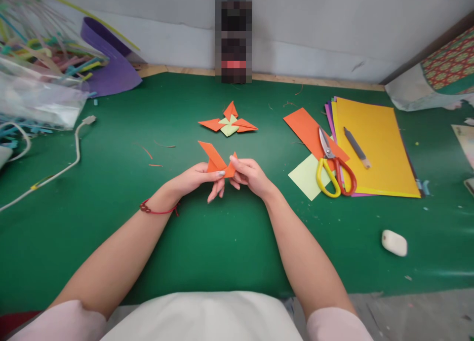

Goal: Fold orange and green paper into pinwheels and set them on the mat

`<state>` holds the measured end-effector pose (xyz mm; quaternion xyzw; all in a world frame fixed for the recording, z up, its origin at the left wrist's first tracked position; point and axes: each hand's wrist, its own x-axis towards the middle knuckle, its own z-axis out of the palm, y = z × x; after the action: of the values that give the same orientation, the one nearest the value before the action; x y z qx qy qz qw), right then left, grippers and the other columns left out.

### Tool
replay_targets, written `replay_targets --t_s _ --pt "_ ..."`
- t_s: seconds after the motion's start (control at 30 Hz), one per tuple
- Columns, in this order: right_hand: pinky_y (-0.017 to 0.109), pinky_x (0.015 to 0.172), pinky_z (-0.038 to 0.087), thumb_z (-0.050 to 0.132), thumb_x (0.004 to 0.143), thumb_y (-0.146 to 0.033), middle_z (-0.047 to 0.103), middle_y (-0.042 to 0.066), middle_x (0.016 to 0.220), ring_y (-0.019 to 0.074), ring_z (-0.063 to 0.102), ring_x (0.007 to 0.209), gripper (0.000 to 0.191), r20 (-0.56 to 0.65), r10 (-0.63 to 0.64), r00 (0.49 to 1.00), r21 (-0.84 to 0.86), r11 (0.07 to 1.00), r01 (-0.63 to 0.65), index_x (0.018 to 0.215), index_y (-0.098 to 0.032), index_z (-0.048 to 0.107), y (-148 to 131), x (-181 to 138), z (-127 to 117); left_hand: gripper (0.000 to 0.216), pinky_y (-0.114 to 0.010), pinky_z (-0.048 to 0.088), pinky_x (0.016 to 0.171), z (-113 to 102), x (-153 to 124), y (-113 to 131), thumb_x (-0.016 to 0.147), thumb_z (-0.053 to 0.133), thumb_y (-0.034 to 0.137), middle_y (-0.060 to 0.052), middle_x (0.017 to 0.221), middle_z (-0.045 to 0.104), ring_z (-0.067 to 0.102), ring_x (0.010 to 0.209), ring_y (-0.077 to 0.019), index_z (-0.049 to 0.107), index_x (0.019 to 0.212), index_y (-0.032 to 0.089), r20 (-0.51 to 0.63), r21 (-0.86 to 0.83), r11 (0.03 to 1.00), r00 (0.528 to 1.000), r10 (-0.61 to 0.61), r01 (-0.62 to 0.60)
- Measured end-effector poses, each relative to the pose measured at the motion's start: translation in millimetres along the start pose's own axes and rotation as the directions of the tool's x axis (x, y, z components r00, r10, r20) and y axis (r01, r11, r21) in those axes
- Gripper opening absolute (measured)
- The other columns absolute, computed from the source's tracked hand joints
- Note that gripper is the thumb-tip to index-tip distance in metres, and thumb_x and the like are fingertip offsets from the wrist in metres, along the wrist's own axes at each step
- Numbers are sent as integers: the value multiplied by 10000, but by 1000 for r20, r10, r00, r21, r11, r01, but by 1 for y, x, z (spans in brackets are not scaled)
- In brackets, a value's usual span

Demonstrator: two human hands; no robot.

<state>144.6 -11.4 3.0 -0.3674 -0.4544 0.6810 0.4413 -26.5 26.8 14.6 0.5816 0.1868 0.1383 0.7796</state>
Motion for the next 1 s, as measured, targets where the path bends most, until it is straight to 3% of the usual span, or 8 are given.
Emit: replay_targets --t_s 0.37,0.5,0.6,0.67,0.8,1.0 --pt "230 392 314 584 795 -513 266 -85 310 71 371 319 550 -4 9 1000 -15 1000 -9 400 -199 362 -1 -1 -1 456 -270 492 744 1 -1 3 826 547 496 -39 433 592 615 591 -155 625 556 137 -5 0 1000 1000 -7 7" --pt "217 388 339 612 791 -457 314 -93 385 65 370 348 414 -32 -10 999 40 999 11 517 -186 459 1 -1 1 460 -278 493 759 0 -1 2 836 540 475 -45 427 588 619 615 -164 615 530 139 5 -7 1000 1000 1 -1" --pt "212 401 360 631 781 -424 396 -78 463 73 431 404 321 19 19 1000 51 999 -20 618 -180 501 1 -1 0 443 -302 487 801 0 -1 0 832 549 470 -45 428 587 636 676 -186 617 544 140 0 -12 1000 1000 -6 6" --pt "210 410 365 639 776 -402 412 -74 470 78 460 423 321 38 25 999 38 999 -27 605 -181 481 1 -1 -1 432 -307 485 810 0 -1 -1 833 550 463 -45 431 589 640 692 -190 623 558 138 -3 -15 1000 1000 -11 11" --pt "200 385 337 686 727 -376 360 -95 436 51 362 375 337 -24 0 1000 54 999 1 561 -181 466 -2 -1 0 449 -285 488 776 0 -1 0 839 544 461 -43 431 588 619 623 -164 620 535 140 9 -22 1000 1000 -17 17" --pt "201 377 313 711 699 -408 441 -81 433 42 348 351 363 -33 21 999 73 997 -18 544 -179 476 -4 -1 -1 447 -272 492 743 1 -1 2 839 546 459 -47 428 590 612 602 -160 621 536 139 18 -34 999 1000 -13 14"
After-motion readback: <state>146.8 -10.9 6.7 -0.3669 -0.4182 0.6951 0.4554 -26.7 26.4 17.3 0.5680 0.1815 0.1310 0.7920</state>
